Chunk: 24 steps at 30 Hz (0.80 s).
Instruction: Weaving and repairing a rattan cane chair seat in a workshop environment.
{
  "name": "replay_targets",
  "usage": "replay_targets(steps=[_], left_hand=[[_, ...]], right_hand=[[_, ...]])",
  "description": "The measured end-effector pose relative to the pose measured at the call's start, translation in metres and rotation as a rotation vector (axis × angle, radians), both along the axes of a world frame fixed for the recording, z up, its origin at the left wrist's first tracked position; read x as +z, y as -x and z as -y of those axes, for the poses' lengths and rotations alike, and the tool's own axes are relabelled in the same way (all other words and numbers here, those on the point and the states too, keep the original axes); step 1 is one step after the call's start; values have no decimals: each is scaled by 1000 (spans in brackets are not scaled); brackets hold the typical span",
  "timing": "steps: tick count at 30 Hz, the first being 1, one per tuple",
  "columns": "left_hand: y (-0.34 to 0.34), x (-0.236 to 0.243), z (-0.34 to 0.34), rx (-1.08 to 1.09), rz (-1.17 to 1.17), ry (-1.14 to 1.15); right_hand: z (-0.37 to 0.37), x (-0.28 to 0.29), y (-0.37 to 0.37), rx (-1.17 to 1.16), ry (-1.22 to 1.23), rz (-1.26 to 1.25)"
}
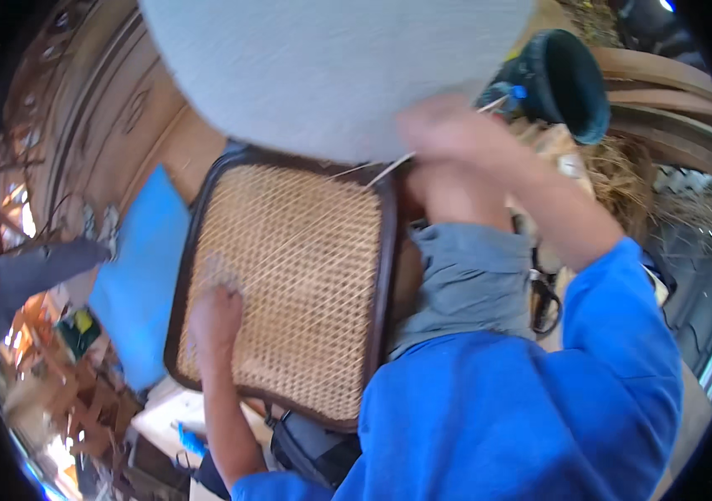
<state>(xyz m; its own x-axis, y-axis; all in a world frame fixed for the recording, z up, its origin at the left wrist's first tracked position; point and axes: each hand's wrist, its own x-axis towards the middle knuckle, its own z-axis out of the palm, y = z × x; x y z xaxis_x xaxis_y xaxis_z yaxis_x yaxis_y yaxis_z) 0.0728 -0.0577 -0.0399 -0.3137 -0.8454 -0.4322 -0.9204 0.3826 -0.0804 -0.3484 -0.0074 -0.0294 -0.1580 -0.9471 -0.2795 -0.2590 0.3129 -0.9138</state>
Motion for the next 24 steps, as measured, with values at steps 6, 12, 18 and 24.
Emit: replay_targets(steps=[6, 12, 18, 24], left_hand=[[-35, 38, 18, 89, 109, 69], [-98, 68, 14, 64, 144, 210], [-193, 78, 31, 165, 313, 376], [-257, 125, 34, 638, 645, 295]], right_hand=[[2, -65, 3, 638, -169, -1101], [30, -88, -42, 642, -433, -861], [25, -103, -43, 573, -314, -899], [32, -83, -46, 594, -471, -813]])
